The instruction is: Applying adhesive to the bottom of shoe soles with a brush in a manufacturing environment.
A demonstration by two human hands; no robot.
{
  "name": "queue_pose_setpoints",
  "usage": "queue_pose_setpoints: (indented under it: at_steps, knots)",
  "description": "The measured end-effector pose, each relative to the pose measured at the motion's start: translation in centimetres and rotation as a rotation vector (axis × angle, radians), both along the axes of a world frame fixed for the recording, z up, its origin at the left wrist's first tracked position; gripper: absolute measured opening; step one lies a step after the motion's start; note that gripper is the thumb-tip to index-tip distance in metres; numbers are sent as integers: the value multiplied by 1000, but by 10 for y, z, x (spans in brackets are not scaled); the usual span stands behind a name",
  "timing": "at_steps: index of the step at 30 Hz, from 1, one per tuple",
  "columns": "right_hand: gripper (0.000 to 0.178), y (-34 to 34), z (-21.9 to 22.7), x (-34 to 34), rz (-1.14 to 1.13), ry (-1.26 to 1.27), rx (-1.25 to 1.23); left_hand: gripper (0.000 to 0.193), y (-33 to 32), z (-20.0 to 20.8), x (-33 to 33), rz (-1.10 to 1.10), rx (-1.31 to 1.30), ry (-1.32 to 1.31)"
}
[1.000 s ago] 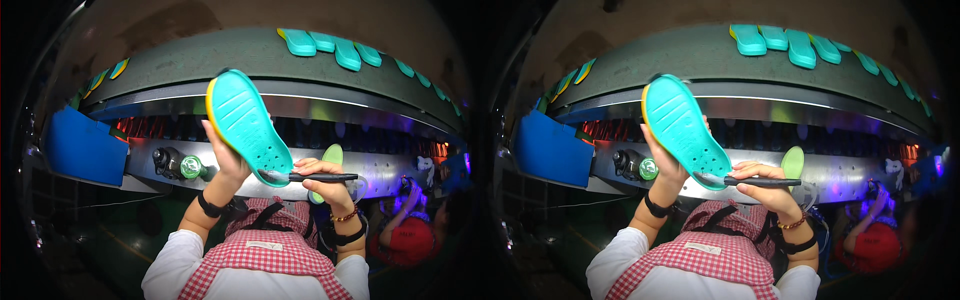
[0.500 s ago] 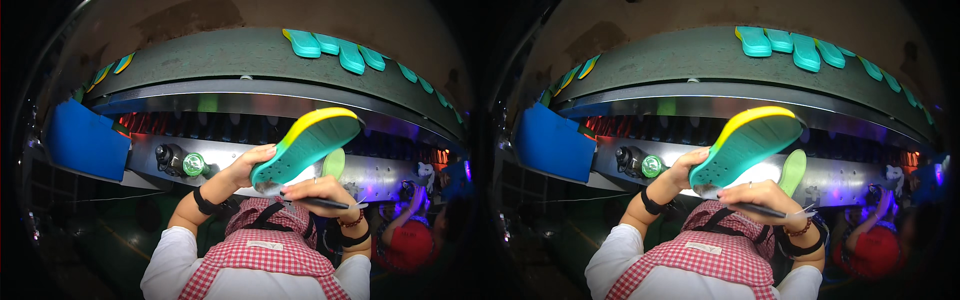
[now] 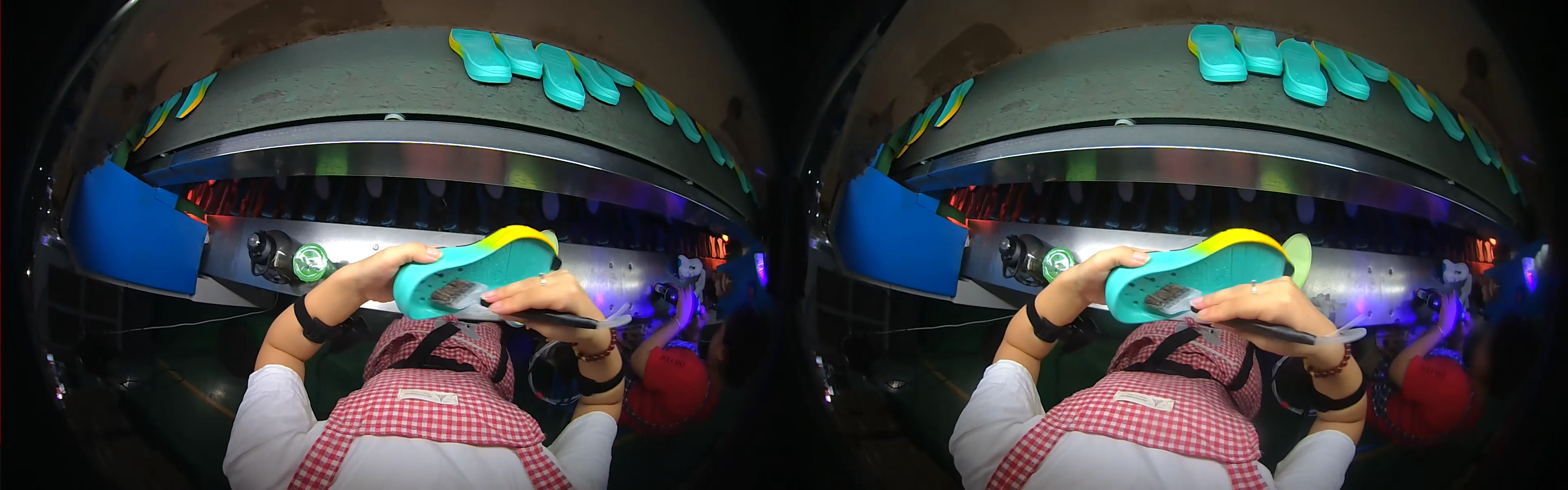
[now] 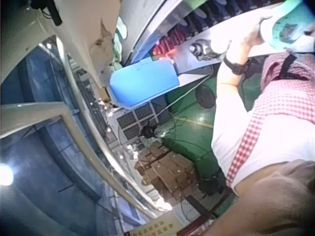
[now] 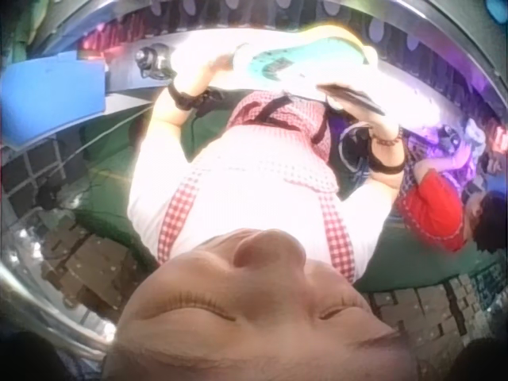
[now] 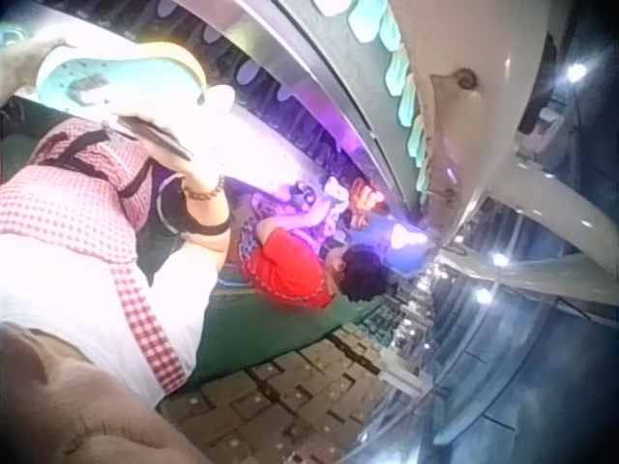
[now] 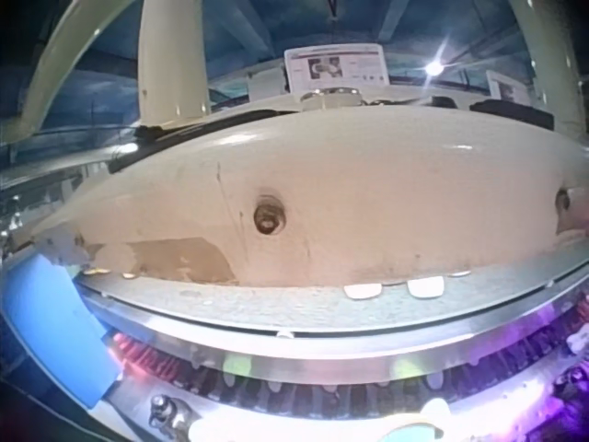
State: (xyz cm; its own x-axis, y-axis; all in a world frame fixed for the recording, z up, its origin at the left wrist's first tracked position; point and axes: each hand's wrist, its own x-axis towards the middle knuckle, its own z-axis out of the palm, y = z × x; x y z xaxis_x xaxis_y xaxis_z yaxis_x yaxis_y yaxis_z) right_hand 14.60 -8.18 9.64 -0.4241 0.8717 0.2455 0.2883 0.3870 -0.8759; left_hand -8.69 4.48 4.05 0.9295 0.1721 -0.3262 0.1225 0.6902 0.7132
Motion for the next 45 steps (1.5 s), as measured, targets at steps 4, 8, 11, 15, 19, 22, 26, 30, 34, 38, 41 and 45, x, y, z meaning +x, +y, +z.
queue_pose_setpoints:
  at_steps: [4,8,11,15,19,22,26,30,34,38,41,45]
  knots:
    - [22,-9,-5,2,65,-75,6,58,2,-2,-11,62,14,24]
    - [25,-12,-6,2,-153,108,-27,64,-2,20,-16,145,50,-11]
    - [24,-10,-18,2,-85,50,35,71,7,33,-21,121,146,-52]
    - [22,-20,8,-9,-28,-50,136,64,14,14,-36,275,2,-95]
    - [24,-7,3,-28,-311,16,222,74,-7,-33,11,575,-360,-551]
    - [21,14,-31,-30,-383,130,88,95,-18,-37,26,442,-404,-554]
    - [24,20,-33,-44,-442,-64,396,90,-28,-41,35,651,-310,-435]
    - [25,-8,-33,-57,-187,-233,399,87,-14,-37,21,754,-249,-436]
    - [20,-5,-3,-40,-105,-43,149,90,-21,-31,22,676,-360,-639]
    - [20,13,-5,-42,-366,12,308,86,-32,-15,38,664,-291,-577]
    - [24,-4,5,-54,-74,-8,150,85,-19,-17,34,656,-235,-784]
    - [27,0,-6,-32,-319,-33,269,86,-21,4,31,870,-230,-551]
